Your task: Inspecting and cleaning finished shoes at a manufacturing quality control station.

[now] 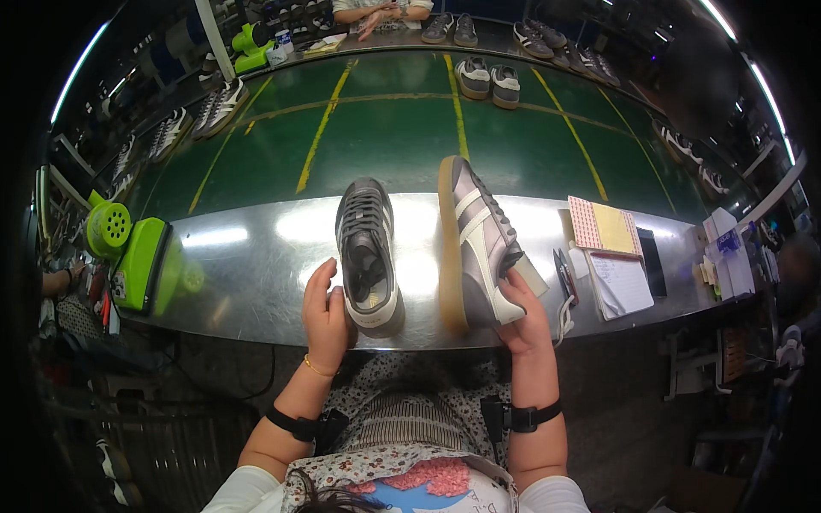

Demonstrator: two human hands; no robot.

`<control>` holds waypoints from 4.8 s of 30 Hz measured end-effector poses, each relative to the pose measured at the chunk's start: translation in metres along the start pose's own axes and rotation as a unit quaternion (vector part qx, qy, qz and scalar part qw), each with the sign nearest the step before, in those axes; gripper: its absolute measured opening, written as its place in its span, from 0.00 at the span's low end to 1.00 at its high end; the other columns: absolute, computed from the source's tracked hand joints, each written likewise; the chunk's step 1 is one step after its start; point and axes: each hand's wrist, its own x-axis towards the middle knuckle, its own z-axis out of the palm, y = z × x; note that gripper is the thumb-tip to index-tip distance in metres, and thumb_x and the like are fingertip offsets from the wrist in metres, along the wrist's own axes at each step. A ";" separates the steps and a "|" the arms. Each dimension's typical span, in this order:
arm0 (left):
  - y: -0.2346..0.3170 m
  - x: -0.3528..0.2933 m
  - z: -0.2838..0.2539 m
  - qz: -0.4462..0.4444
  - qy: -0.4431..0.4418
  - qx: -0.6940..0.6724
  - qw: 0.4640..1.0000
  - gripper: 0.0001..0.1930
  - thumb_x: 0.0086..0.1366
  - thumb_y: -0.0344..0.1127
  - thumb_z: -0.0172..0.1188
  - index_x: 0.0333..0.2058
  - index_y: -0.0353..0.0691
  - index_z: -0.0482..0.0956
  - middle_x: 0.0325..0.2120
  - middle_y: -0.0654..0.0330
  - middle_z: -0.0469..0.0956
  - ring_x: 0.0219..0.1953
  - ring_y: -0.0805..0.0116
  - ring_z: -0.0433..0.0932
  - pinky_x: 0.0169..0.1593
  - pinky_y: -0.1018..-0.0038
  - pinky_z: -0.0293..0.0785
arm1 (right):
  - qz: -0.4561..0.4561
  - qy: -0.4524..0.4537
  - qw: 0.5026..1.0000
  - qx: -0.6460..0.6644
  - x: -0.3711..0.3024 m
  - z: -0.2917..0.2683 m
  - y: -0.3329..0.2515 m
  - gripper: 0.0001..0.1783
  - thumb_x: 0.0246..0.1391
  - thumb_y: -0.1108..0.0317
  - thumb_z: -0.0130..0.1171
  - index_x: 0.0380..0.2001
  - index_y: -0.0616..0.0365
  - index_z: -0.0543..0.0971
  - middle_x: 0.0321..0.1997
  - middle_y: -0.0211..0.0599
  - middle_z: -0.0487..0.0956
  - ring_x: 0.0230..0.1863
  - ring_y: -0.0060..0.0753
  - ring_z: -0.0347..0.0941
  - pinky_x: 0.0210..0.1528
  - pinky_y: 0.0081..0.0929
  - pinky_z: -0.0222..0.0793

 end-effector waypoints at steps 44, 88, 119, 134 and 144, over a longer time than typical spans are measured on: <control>0.048 -0.033 0.062 0.366 -0.125 0.063 0.920 0.20 0.45 0.29 0.66 0.40 0.50 0.78 0.45 0.61 0.66 0.52 0.60 0.64 0.58 0.48 0.63 | -0.096 0.034 0.737 -0.668 -0.003 0.077 -0.035 0.20 0.45 0.63 0.65 0.41 0.55 0.72 0.31 0.47 0.78 0.34 0.50 0.76 0.36 0.34 0.71; 0.044 -0.029 0.062 0.321 -0.138 -0.027 0.936 0.24 0.36 0.30 0.73 0.34 0.48 0.71 0.42 0.65 0.67 0.49 0.62 0.66 0.58 0.43 0.61 | -0.116 -0.007 0.680 -0.724 0.016 0.079 -0.041 0.19 0.43 0.62 0.65 0.38 0.53 0.73 0.26 0.46 0.77 0.30 0.52 0.75 0.33 0.38 0.70; 0.046 -0.026 0.062 0.310 -0.146 -0.045 0.939 0.24 0.35 0.29 0.73 0.33 0.50 0.72 0.41 0.66 0.67 0.49 0.63 0.66 0.58 0.44 0.60 | -0.121 -0.075 0.701 -0.698 0.024 0.076 -0.046 0.19 0.41 0.61 0.66 0.36 0.53 0.73 0.25 0.47 0.77 0.30 0.52 0.75 0.33 0.37 0.70; 0.047 -0.026 0.063 0.301 -0.140 -0.043 0.942 0.22 0.34 0.29 0.73 0.31 0.50 0.74 0.41 0.66 0.68 0.49 0.63 0.66 0.59 0.45 0.60 | -0.160 -0.026 0.678 -0.717 0.032 0.085 -0.037 0.19 0.40 0.66 0.68 0.36 0.57 0.73 0.26 0.45 0.77 0.28 0.47 0.74 0.33 0.32 0.69; 0.048 -0.025 0.064 0.299 -0.145 -0.037 0.942 0.21 0.33 0.30 0.73 0.29 0.50 0.74 0.40 0.66 0.68 0.48 0.63 0.67 0.58 0.45 0.60 | -0.141 -0.039 0.640 -0.754 0.015 0.082 -0.041 0.18 0.42 0.60 0.65 0.37 0.51 0.73 0.25 0.43 0.78 0.30 0.49 0.76 0.32 0.39 0.70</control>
